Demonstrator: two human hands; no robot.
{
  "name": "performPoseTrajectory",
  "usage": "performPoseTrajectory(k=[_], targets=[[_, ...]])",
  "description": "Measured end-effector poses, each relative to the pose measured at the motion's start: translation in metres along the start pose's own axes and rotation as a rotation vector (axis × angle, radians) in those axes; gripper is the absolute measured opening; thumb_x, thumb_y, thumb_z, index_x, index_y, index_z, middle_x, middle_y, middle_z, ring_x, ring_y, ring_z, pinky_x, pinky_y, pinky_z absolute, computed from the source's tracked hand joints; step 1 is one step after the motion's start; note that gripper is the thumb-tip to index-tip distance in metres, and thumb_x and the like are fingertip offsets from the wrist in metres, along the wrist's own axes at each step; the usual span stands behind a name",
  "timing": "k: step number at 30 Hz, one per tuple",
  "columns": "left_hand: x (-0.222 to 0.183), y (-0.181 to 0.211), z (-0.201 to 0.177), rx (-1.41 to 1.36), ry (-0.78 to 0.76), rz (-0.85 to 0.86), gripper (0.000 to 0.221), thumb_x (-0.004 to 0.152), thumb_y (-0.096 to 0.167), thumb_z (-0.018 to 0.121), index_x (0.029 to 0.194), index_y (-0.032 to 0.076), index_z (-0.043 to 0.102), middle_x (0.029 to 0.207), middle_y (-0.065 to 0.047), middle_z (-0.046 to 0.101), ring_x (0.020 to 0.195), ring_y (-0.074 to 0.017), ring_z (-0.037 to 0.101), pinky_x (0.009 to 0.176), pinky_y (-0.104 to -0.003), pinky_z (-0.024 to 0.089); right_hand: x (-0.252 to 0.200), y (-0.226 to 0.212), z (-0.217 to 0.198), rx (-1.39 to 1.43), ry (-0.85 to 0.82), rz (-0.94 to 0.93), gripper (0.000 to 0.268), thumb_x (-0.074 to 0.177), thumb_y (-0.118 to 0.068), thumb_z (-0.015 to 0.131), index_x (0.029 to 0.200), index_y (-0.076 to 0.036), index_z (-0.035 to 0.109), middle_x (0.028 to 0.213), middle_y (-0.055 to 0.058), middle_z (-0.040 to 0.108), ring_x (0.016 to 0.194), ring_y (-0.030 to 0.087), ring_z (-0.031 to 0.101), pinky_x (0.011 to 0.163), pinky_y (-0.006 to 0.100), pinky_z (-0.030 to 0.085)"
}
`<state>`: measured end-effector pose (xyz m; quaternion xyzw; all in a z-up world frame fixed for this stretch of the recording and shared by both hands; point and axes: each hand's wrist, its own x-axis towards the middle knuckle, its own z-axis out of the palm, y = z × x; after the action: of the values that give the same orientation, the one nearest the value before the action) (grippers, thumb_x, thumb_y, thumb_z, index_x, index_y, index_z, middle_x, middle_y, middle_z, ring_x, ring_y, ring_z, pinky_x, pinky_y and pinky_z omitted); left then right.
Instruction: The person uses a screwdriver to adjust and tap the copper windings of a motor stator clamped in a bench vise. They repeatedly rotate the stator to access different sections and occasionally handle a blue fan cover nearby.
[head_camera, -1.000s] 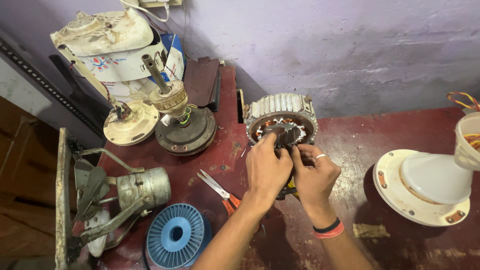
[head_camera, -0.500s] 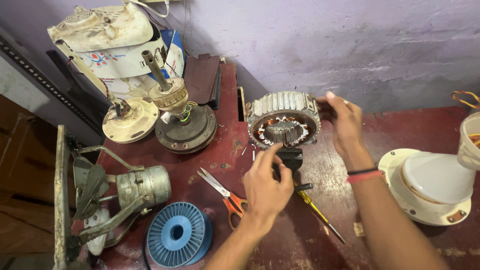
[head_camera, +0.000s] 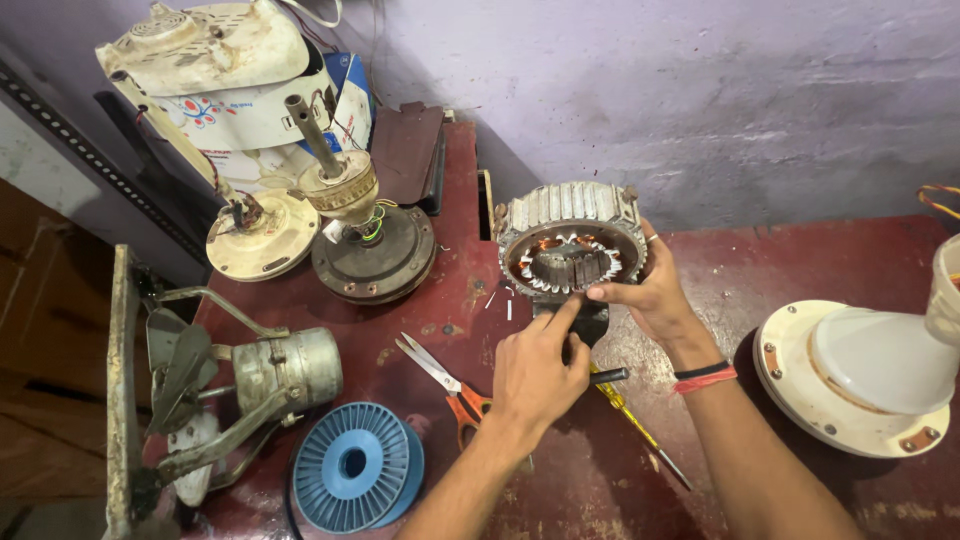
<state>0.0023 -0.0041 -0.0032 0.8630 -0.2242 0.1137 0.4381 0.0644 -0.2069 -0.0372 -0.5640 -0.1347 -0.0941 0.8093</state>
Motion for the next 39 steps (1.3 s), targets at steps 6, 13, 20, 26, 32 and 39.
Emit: performPoseTrajectory(k=[6, 13, 20, 26, 32, 39], targets=[[0.003, 0.000, 0.003, -0.068, 0.064, 0.030, 0.043, 0.084, 0.011, 0.064, 0.127, 0.007, 0.068, 0.089, -0.016, 0.071, 0.071, -0.0367, 0.071, 0.066, -0.046, 0.057, 0.009, -0.002, -0.016, -0.053, -0.112, 0.066, 0.093, 0.061, 0.008, 0.089, 0.145, -0.003, 0.049, 0.131, 0.008, 0.064, 0.120, 0.019, 0.063, 0.107, 0.038, 0.054], [0.007, -0.001, 0.002, -0.076, 0.048, 0.005, 0.042, 0.084, 0.011, 0.065, 0.126, 0.006, 0.068, 0.086, -0.015, 0.071, 0.071, -0.0364, 0.071, 0.067, -0.046, 0.057, 0.018, 0.000, -0.035, -0.363, -0.161, 0.120, 0.079, 0.057, -0.002, 0.094, 0.130, -0.001, 0.063, 0.120, 0.007, 0.072, 0.109, 0.016, 0.067, 0.099, 0.035, 0.056], [0.006, -0.002, 0.008, -0.067, 0.063, 0.012, 0.041, 0.085, 0.010, 0.065, 0.126, 0.005, 0.069, 0.088, -0.017, 0.070, 0.071, -0.0380, 0.070, 0.066, -0.047, 0.057, 0.013, 0.007, -0.032, -0.413, -0.134, 0.040, 0.081, 0.058, -0.007, 0.095, 0.131, -0.001, 0.060, 0.123, 0.007, 0.071, 0.112, 0.015, 0.066, 0.101, 0.034, 0.055], [0.006, -0.004, 0.009, -0.094, 0.062, -0.007, 0.042, 0.085, 0.009, 0.065, 0.126, 0.005, 0.070, 0.086, -0.017, 0.070, 0.068, -0.0367, 0.071, 0.064, -0.045, 0.057, 0.009, 0.011, -0.032, -0.434, -0.095, 0.042, 0.078, 0.061, -0.006, 0.094, 0.131, 0.000, 0.060, 0.121, 0.008, 0.071, 0.110, 0.015, 0.067, 0.100, 0.034, 0.056], [-0.005, -0.002, 0.008, -0.193, 0.274, -0.043, 0.024, 0.088, 0.006, 0.066, 0.110, 0.005, 0.072, 0.083, -0.012, 0.069, 0.068, -0.0273, 0.072, 0.061, -0.036, 0.058, 0.006, 0.017, -0.030, -0.430, -0.064, 0.031, 0.076, 0.063, -0.005, 0.091, 0.132, 0.000, 0.059, 0.122, 0.008, 0.071, 0.111, 0.015, 0.067, 0.100, 0.034, 0.056], [-0.015, -0.001, 0.002, -0.243, 0.261, -0.178, 0.021, 0.084, 0.005, 0.069, 0.106, 0.004, 0.072, 0.085, -0.010, 0.069, 0.067, -0.0198, 0.068, 0.061, -0.031, 0.055, 0.007, 0.012, -0.027, -0.425, -0.072, 0.051, 0.082, 0.063, -0.004, 0.092, 0.137, 0.000, 0.056, 0.127, 0.009, 0.069, 0.116, 0.017, 0.065, 0.104, 0.035, 0.054]])
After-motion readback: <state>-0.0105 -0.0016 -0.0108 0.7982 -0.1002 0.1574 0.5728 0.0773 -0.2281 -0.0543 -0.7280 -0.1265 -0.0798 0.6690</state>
